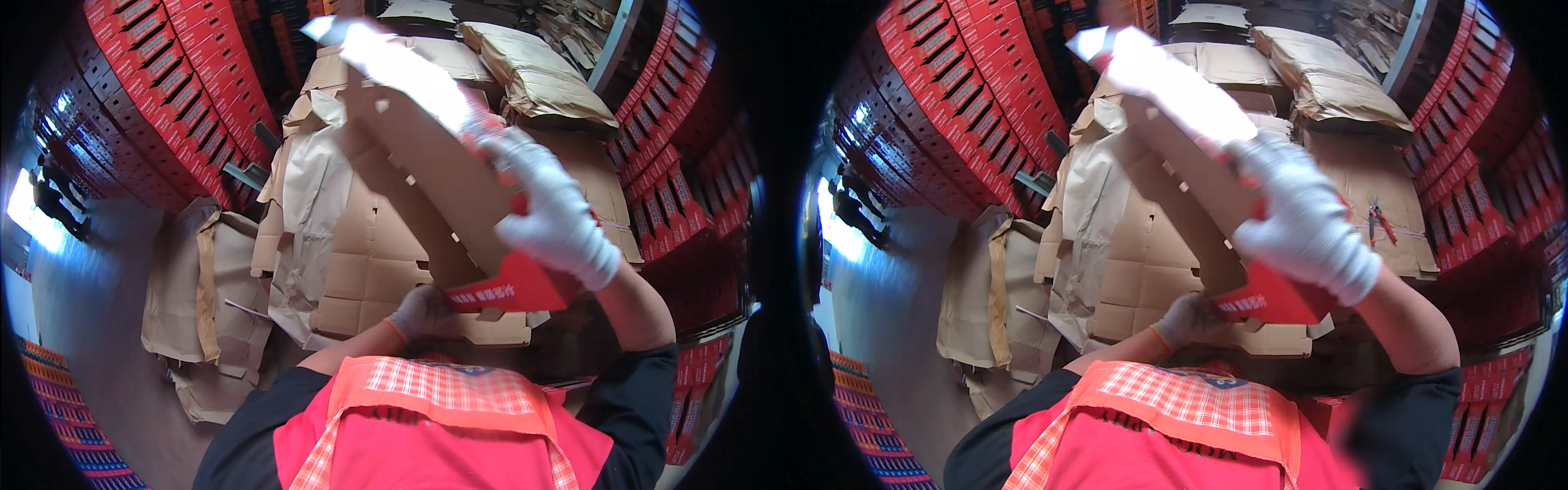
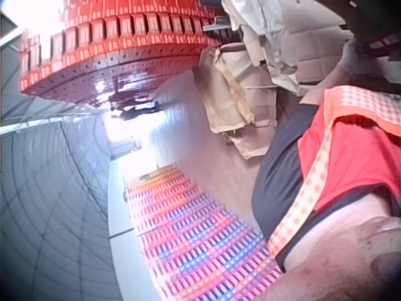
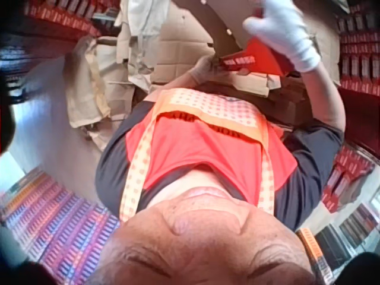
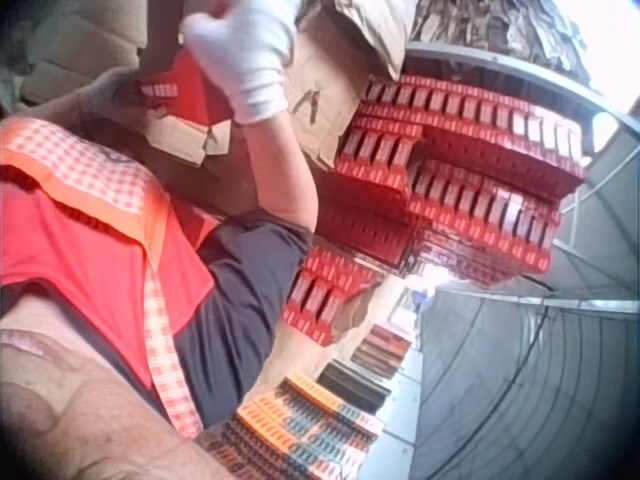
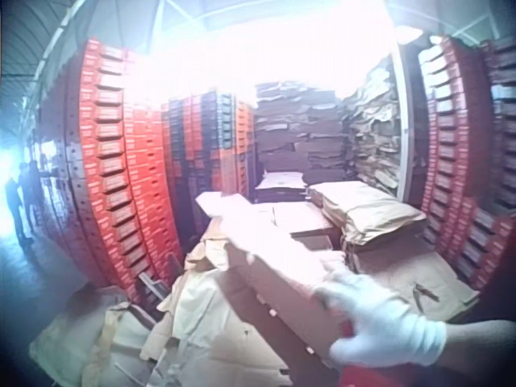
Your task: The person assembles flat cardboard boxes into three-dimensional containers. They fold the flaps and tuck the tabs into slots to form the box structure. The person handles multiple boxes one at a time and places the finished boxes into a stack.
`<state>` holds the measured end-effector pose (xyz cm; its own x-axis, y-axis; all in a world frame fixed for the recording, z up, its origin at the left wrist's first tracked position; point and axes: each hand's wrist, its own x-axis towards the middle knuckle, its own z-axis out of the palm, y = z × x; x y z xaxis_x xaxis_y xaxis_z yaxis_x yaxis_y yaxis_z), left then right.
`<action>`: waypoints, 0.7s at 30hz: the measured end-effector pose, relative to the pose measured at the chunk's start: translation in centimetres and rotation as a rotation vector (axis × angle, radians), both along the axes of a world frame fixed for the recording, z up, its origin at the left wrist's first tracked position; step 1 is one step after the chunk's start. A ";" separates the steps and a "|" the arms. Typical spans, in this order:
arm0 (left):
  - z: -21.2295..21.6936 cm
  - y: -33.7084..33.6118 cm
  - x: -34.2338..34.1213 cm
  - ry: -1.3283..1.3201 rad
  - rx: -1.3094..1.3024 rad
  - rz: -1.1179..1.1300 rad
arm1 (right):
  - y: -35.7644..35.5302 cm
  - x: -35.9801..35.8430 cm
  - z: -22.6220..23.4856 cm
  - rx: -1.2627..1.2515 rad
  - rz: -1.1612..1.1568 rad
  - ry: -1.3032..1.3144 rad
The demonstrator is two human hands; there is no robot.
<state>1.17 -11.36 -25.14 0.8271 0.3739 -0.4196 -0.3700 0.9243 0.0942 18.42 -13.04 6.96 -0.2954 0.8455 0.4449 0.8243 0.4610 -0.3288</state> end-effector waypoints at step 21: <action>27.1 6.7 0.8 1.062 2.833 -0.061 | -1.1 3.9 -4.8 0.167 -0.309 0.151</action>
